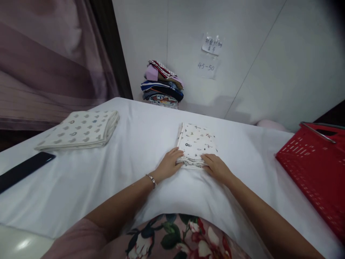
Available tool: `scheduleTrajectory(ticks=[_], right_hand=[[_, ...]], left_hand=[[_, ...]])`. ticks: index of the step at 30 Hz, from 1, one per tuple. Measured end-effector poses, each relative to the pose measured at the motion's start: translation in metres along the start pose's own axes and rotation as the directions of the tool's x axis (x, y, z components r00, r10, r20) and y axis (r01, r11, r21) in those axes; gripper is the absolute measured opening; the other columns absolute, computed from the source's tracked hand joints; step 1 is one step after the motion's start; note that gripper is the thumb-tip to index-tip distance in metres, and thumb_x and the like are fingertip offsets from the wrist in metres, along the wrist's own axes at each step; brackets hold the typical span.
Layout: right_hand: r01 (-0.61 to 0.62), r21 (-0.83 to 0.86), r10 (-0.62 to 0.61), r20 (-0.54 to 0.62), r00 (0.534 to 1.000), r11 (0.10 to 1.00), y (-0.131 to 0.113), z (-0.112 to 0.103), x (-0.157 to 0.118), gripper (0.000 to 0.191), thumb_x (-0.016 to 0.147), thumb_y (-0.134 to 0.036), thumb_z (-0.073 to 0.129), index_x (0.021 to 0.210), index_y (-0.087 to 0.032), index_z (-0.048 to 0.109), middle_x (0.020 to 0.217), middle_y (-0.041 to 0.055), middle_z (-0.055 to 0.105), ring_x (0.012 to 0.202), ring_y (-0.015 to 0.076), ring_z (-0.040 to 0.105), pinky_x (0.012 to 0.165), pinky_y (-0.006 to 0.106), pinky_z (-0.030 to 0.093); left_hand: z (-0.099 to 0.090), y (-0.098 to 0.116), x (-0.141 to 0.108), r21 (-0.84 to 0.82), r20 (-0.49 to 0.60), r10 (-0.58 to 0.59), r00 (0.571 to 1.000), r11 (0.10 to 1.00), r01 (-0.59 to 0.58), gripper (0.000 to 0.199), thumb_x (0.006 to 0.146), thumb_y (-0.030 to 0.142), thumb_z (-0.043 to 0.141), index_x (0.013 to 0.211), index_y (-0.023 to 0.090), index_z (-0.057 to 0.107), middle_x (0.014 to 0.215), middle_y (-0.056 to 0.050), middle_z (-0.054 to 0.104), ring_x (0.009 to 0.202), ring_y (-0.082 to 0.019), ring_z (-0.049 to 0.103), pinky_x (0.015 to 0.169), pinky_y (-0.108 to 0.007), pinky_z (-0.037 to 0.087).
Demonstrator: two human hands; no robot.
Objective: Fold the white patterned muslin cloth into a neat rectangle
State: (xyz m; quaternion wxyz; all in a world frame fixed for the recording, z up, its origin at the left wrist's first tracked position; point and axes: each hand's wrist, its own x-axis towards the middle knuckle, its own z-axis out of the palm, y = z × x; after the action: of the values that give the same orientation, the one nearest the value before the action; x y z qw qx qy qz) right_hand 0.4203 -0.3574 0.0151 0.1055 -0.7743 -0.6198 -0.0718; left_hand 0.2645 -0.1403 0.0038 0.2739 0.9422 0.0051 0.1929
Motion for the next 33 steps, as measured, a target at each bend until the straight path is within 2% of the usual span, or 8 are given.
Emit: scheduleTrajectory(ticks=[6,12,16,22,26,28,30,33], right_hand=[[0.056,-0.009,-0.056,-0.015,0.998,0.998,0.005,-0.003,-0.009,0.051,0.085,-0.008,0.031,0.136,-0.014,0.033,0.125,0.014,0.052,0.113,0.0238,0.048,0.094,0.043,0.043],[0.009,0.036,-0.005,-0.118,0.993,0.999,0.017,0.001,-0.021,0.049,0.085,-0.01,0.032,0.132,-0.018,0.041,0.12,0.0118,0.056,0.112,0.0225,0.05,0.091,0.041,0.046],[-0.012,0.056,0.018,-0.118,0.993,0.998,0.017,0.011,-0.025,0.044,0.087,-0.014,0.032,0.128,-0.019,0.047,0.12,0.0107,0.057,0.112,0.0225,0.051,0.094,0.042,0.045],[0.01,0.039,-0.003,-0.191,0.982,0.999,0.013,0.021,-0.03,0.044,0.086,-0.01,0.033,0.126,-0.019,0.05,0.121,0.0111,0.057,0.113,0.022,0.051,0.096,0.043,0.043],[0.03,0.084,-0.01,-0.232,0.973,0.996,0.013,0.025,-0.036,0.046,0.084,-0.01,0.035,0.127,-0.022,0.049,0.122,0.01,0.056,0.114,0.0217,0.05,0.095,0.043,0.044],[0.001,0.155,0.031,-0.209,0.977,0.988,0.012,0.021,-0.034,0.047,0.083,-0.012,0.039,0.127,-0.023,0.049,0.125,0.0088,0.054,0.116,0.0224,0.049,0.096,0.044,0.043],[-0.079,0.26,0.122,-0.154,0.98,0.962,0.009,0.01,-0.027,0.047,0.083,-0.017,0.042,0.129,-0.025,0.046,0.129,0.0074,0.051,0.118,0.0228,0.048,0.097,0.043,0.043],[-0.207,0.345,0.259,-0.111,0.959,0.915,0.001,-0.006,-0.008,0.05,0.086,-0.031,0.043,0.136,-0.025,0.037,0.137,0.0066,0.043,0.125,0.0226,0.04,0.1,0.043,0.039]], left_hand=[[-0.001,0.001,-0.002,0.128,0.033,0.0,0.999,0.992,-0.004,0.04,0.081,0.026,0.055,0.12,0.022,0.048,0.128,-0.002,0.051,0.13,-0.022,0.03,0.103,-0.039,0.03],[-0.004,0.006,-0.001,0.162,0.084,0.003,0.996,0.987,-0.016,0.037,0.08,0.022,0.053,0.117,0.022,0.05,0.129,-0.001,0.052,0.128,-0.021,0.032,0.102,-0.038,0.029],[-0.004,0.006,0.0,0.158,0.096,0.016,0.995,0.987,-0.031,0.035,0.079,0.021,0.053,0.115,0.022,0.053,0.128,-0.001,0.052,0.128,-0.022,0.032,0.103,-0.038,0.027],[-0.005,0.007,-0.002,0.181,0.076,0.035,0.997,0.982,-0.048,0.029,0.078,0.017,0.052,0.106,0.023,0.059,0.124,-0.001,0.055,0.126,-0.024,0.034,0.103,-0.042,0.025],[-0.006,0.007,-0.007,0.134,0.067,0.024,0.997,0.99,-0.033,0.028,0.079,0.02,0.055,0.106,0.024,0.059,0.123,-0.001,0.056,0.125,-0.023,0.036,0.101,-0.041,0.03],[-0.007,0.007,-0.009,0.09,0.046,0.018,0.999,0.996,-0.022,0.027,0.081,0.029,0.055,0.107,0.024,0.058,0.124,-0.002,0.055,0.125,-0.023,0.036,0.101,-0.04,0.032],[-0.007,0.007,-0.009,0.051,0.023,0.02,1.0,0.998,-0.021,0.026,0.083,0.035,0.054,0.106,0.023,0.059,0.122,-0.003,0.056,0.125,-0.023,0.036,0.102,-0.039,0.032],[-0.007,0.009,-0.007,0.03,0.007,0.035,0.999,0.999,-0.035,0.021,0.089,0.034,0.045,0.095,0.023,0.063,0.115,-0.001,0.06,0.121,-0.019,0.04,0.105,-0.036,0.031]])
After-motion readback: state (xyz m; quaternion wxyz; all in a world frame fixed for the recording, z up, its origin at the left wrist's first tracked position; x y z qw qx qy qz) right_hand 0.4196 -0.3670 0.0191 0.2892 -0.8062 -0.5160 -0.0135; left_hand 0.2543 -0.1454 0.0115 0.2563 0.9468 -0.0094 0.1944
